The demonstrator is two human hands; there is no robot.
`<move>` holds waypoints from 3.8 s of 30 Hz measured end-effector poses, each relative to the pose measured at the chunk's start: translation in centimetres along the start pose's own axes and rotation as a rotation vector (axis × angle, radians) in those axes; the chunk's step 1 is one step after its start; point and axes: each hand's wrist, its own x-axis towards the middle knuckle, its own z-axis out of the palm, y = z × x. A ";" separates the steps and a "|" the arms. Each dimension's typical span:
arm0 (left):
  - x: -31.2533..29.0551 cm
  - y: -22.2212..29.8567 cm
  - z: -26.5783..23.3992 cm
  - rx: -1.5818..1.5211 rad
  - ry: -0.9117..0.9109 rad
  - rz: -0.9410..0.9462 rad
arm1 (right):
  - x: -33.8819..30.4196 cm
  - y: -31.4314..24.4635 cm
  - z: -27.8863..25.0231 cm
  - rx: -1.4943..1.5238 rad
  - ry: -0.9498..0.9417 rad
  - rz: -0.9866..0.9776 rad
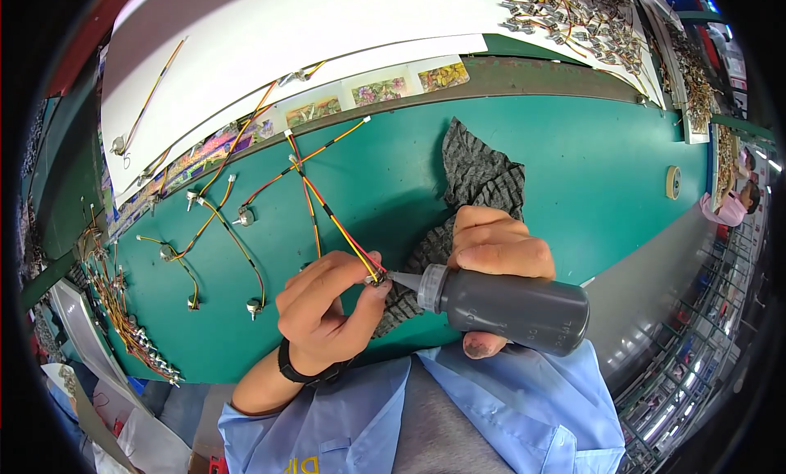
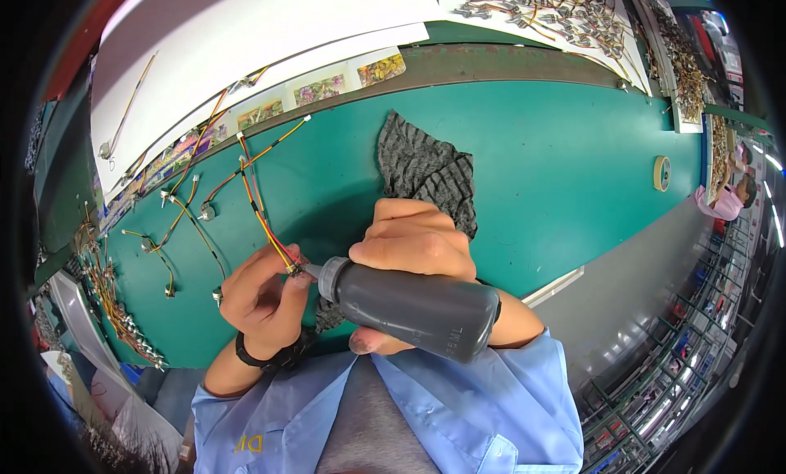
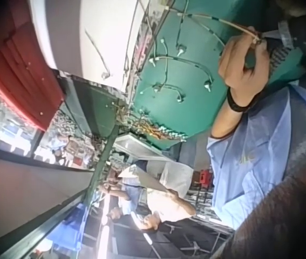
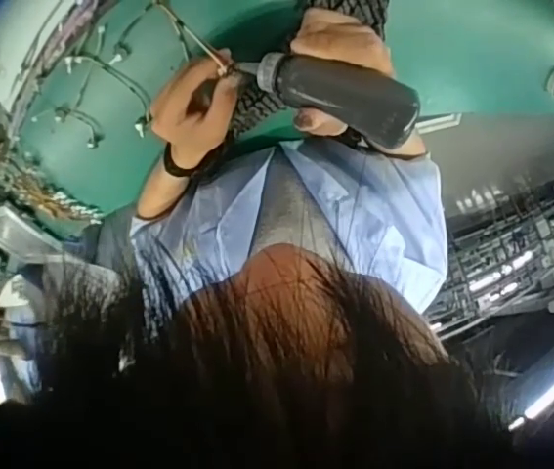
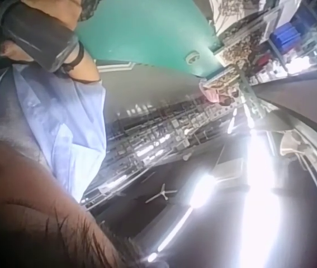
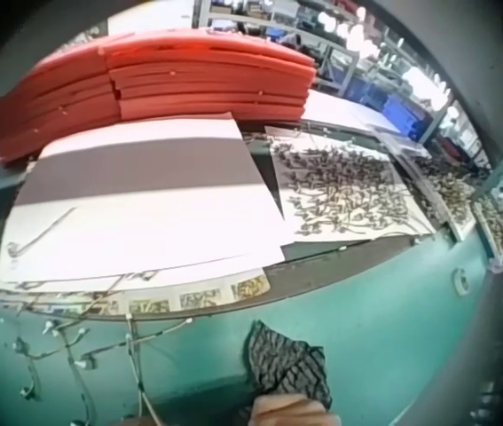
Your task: The person picks up a wire assembly, applies liquid from a squeeze bottle to the connector, and places it onto a white board, repeating the process for several assemblies.
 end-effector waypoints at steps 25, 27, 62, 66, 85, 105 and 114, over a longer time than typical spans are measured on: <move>-0.2 0.7 -0.4 -0.401 0.057 -0.273 | -0.5 -0.4 1.0 0.028 0.336 0.306; 0.3 1.1 -1.0 -0.195 -0.016 -0.082 | -0.2 -0.8 1.4 0.017 0.390 0.334; 20.3 -2.6 -28.2 1.228 -0.472 0.081 | 0.1 -2.5 1.9 0.137 0.495 0.516; 18.5 0.4 -28.4 1.310 -0.267 0.228 | 0.3 -2.4 2.2 0.139 0.483 0.509; -8.5 3.4 -26.2 1.175 0.154 -0.353 | -0.9 -1.4 3.4 0.148 0.429 0.452; -7.1 -0.7 -29.9 1.492 0.314 -0.311 | -0.7 -1.3 3.8 0.116 0.444 0.440; -6.4 -1.4 -30.6 1.467 0.312 -0.386 | -0.7 -1.5 3.8 0.113 0.397 0.471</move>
